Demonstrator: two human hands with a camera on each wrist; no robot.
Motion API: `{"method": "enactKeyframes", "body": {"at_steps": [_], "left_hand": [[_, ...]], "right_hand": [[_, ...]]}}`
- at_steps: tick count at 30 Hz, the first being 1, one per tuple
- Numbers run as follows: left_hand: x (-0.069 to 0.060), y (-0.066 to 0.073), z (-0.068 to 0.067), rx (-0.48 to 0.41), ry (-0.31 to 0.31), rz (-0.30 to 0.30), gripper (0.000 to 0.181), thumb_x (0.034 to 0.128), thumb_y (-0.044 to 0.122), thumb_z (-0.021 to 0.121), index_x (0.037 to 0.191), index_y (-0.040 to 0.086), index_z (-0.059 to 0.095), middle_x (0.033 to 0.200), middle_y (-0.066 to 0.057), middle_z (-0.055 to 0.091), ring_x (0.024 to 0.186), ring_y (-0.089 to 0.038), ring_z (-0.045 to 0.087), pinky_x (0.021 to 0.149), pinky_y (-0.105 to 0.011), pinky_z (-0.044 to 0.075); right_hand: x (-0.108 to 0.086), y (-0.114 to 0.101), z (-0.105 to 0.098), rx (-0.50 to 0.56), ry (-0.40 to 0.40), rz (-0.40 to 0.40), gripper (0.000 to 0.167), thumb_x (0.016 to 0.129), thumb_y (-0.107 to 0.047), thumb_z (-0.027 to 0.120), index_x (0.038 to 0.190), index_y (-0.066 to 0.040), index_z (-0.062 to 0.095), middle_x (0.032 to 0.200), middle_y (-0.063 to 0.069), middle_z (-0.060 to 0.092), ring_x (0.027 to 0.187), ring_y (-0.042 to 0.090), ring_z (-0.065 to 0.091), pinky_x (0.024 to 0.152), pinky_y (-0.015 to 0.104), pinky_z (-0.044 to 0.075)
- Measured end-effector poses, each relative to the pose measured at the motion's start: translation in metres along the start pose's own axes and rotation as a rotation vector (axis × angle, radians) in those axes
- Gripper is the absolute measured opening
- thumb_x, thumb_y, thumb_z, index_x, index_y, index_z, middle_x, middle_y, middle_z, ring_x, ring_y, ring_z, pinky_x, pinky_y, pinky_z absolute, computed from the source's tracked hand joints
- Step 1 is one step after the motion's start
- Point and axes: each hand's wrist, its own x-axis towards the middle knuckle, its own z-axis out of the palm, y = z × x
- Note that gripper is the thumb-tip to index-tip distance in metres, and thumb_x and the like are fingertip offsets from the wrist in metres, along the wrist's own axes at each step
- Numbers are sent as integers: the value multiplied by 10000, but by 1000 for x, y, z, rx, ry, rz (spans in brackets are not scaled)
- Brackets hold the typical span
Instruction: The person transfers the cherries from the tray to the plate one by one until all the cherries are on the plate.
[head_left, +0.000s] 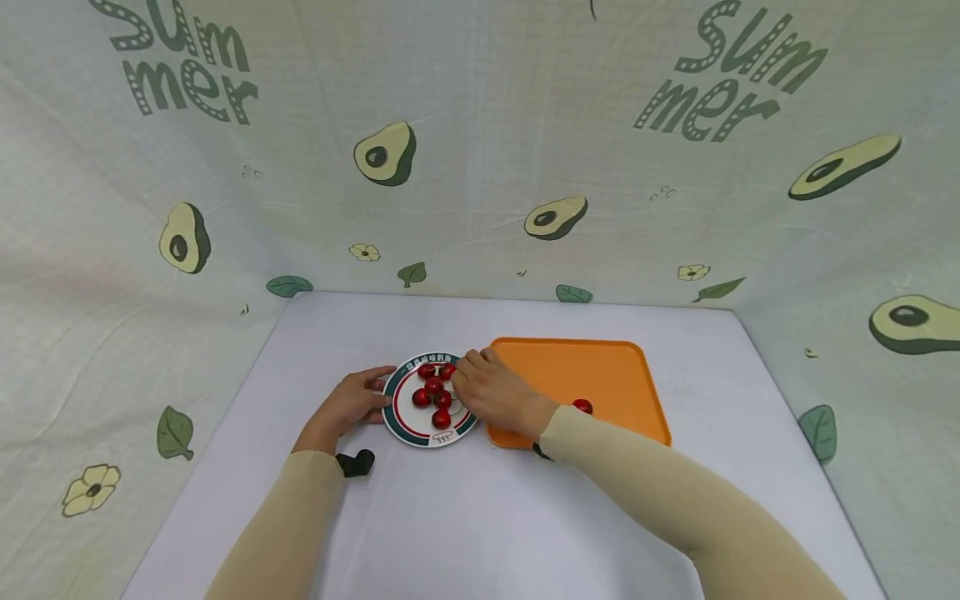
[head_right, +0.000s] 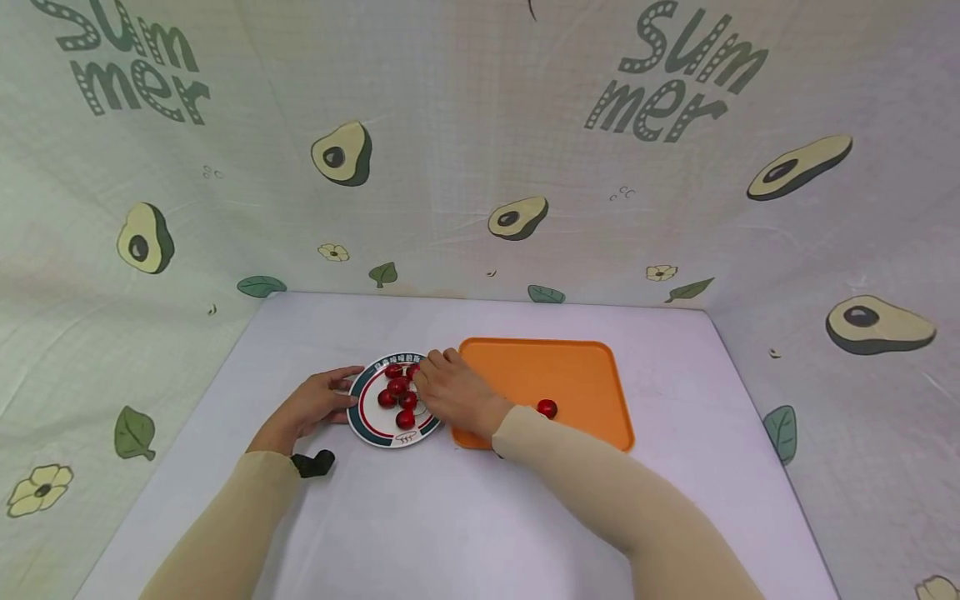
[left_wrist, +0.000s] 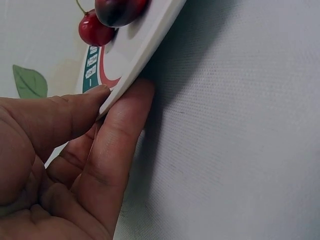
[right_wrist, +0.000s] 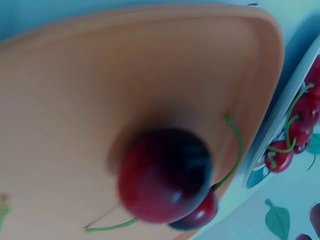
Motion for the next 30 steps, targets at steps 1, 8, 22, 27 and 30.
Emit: {"method": "enactKeyframes", "body": {"at_steps": [1, 8, 22, 27, 30], "left_hand": [[0, 0, 0, -2, 1, -1, 699, 960, -25, 702, 1588, 201, 492, 1357, -183, 478, 848, -192, 643, 713, -291, 641], [0, -1, -1, -8, 2, 5, 696, 962, -20, 703, 1587, 202, 492, 1345, -186, 493, 833, -190, 651, 712, -295, 642], [0, -1, 0, -11, 14, 2, 672, 971, 5, 708, 1578, 214, 508, 1303, -172, 497, 830, -191, 652, 719, -295, 644], [-1, -1, 0, -17, 19, -2, 668, 971, 4, 707, 1574, 215, 513, 1298, -173, 506, 839, -200, 651, 729, -296, 645], [-2, -1, 0, -24, 11, 4, 671, 972, -3, 705, 1578, 205, 506, 1298, -182, 512, 840, -199, 652, 729, -295, 646]], "right_hand": [[2, -2, 0, -15, -9, -10, 188, 1100, -257, 535, 1108, -94, 629, 1028, 38, 592, 1009, 239, 509, 925, 349, 453], [9, -12, 3, -70, -46, -63, 209, 1061, -288, 620, 1176, -116, 652, 1123, 35, 635, 1073, 227, 526, 913, 330, 462], [14, -18, 11, -59, -31, -72, 171, 1091, -259, 581, 1170, -123, 646, 1083, 18, 611, 1049, 225, 500, 914, 316, 450], [15, -19, 12, -31, -23, -56, 193, 1101, -285, 553, 1152, -124, 646, 1079, 19, 603, 1034, 221, 492, 884, 309, 435], [15, -20, 14, -16, -11, -44, 220, 1106, -323, 539, 1126, -129, 641, 1076, 20, 598, 1030, 221, 498, 871, 310, 440]]}}
